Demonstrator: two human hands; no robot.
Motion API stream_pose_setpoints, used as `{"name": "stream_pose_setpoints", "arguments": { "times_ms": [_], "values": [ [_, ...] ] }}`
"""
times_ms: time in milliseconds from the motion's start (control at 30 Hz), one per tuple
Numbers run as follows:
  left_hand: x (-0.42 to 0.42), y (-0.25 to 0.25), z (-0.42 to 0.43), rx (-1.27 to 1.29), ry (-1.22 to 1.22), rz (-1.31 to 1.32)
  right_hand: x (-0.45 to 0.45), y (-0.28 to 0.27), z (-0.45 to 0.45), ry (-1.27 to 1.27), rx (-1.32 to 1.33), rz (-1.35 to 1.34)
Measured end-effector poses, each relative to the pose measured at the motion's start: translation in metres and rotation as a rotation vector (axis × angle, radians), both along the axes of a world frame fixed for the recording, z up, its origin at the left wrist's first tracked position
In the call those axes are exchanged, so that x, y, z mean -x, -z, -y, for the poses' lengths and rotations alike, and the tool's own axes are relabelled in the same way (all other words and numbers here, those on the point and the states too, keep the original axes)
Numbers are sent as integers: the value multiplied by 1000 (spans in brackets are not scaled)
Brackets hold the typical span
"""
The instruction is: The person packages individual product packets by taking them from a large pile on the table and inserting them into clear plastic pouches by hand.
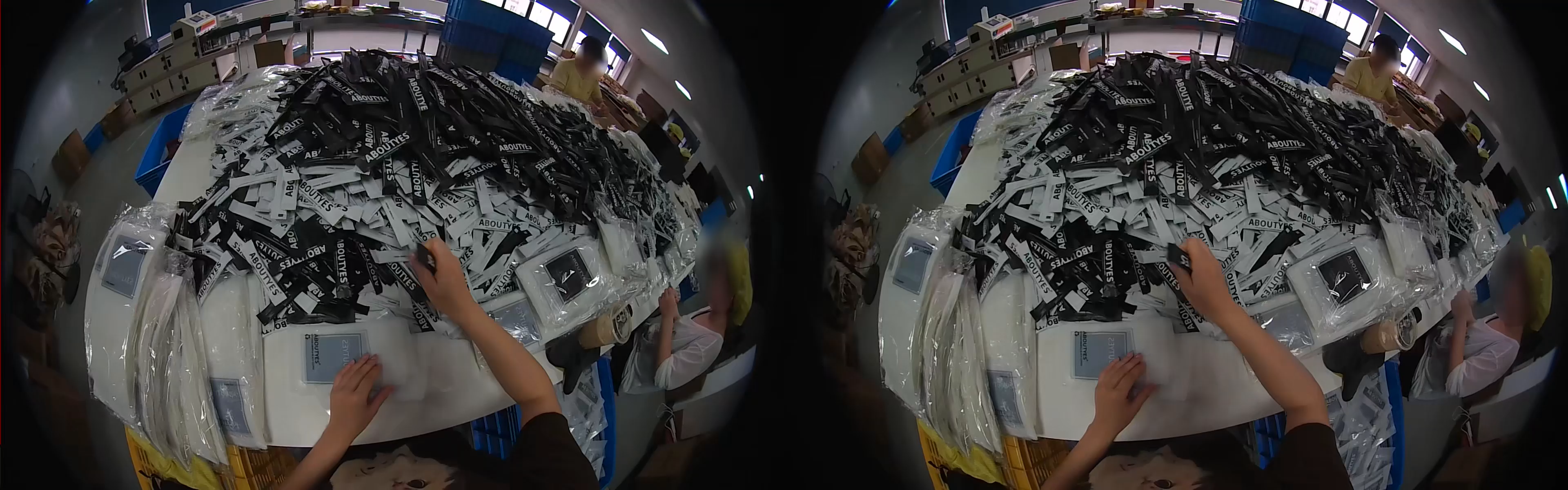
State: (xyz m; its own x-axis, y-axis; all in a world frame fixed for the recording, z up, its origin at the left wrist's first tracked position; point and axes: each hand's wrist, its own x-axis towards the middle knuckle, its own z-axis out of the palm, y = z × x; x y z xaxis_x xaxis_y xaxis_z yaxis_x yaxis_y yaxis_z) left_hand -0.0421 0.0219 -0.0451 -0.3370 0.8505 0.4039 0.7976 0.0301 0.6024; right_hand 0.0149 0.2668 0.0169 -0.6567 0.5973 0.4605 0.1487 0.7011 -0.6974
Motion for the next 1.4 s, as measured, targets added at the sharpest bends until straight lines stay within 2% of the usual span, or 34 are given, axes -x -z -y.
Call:
{"name": "stream_pose_setpoints", "arguments": {
  "times_ms": [67, 133, 167, 233, 267, 333, 367, 433, 467, 533, 600, 667, 733, 767, 800, 867, 900, 933, 967, 1000, 1033, 1067, 1133, 1167, 1233, 1300, 1367, 1400],
  "values": [
    [0, 0, 1, 9, 3, 0, -13, -11, 10, 8, -47, -94],
    [1, 1, 1, 4, 2, 19, -26, -21, 14, 38, 210, -336],
    [1, 1, 0, 4, 5, 21, -35, -33, 17, 93, 240, -253],
    [0, 2, 0, -16, -11, 58, -37, -26, 5, 71, 201, -533],
    [0, 1, 0, -14, 0, 57, -39, -24, 1, 141, 244, -633],
    [-1, -2, -1, -14, -17, 67, -50, -33, -6, 180, 440, -739],
    [-1, -2, -2, -15, -13, 63, -51, -37, -7, 181, 458, -867],
    [-1, -2, -1, -20, -27, 48, -74, -47, 2, 69, 679, -976],
    [-3, 1, 0, -19, -25, 43, -80, -43, 13, 249, 673, -953],
    [-6, 8, 2, -24, -95, 23, -100, -26, 50, 223, 586, -994],
    [-4, 5, 0, -35, -97, 34, -123, 9, 82, 227, 450, -865],
    [-5, 0, 0, -36, -94, 52, -141, 38, 98, 310, -85, -365],
    [-3, -9, -4, -60, -77, 18, -154, 53, 127, 384, 371, -215],
    [-2, -9, -3, -57, -66, 21, -154, 44, 143, 509, 641, -371],
    [0, -8, -2, 13, -96, 111, -154, 45, 145, 517, 641, -373],
    [2, -12, 4, 93, -124, 196, -154, 49, 150, 489, 301, -685],
    [3, -17, 8, 128, -178, 278, -157, 58, 150, 540, 276, -420],
    [5, -23, 11, 160, -231, 357, -161, 62, 156, 546, 279, -428],
    [5, -28, 11, 151, -232, 351, -163, 64, 158, 503, 299, -515],
    [2, -32, 12, 31, -232, 340, -164, 62, 156, 452, 320, -595],
    [-2, -36, 18, -73, -229, 327, -158, 56, 157, 486, 245, -653],
    [-5, -40, 21, -64, -230, 323, -160, 62, 160, 489, 254, -654],
    [-13, -46, 23, -63, -155, 300, -165, 75, 164, 619, 418, -233],
    [-17, -48, 23, -37, -104, 305, -165, 78, 163, 618, 415, -235],
    [-24, -39, 21, -32, -20, 264, -155, 68, 168, 419, 651, -398],
    [-29, -36, 20, -36, 56, 224, -123, 49, 166, 278, 632, -406],
    [-29, -40, 20, -1, 157, 55, -104, 39, 154, 7, 675, -30],
    [-27, -40, 22, -3, 149, 47, -93, 28, 152, -3, 673, -34]
  ]
}}
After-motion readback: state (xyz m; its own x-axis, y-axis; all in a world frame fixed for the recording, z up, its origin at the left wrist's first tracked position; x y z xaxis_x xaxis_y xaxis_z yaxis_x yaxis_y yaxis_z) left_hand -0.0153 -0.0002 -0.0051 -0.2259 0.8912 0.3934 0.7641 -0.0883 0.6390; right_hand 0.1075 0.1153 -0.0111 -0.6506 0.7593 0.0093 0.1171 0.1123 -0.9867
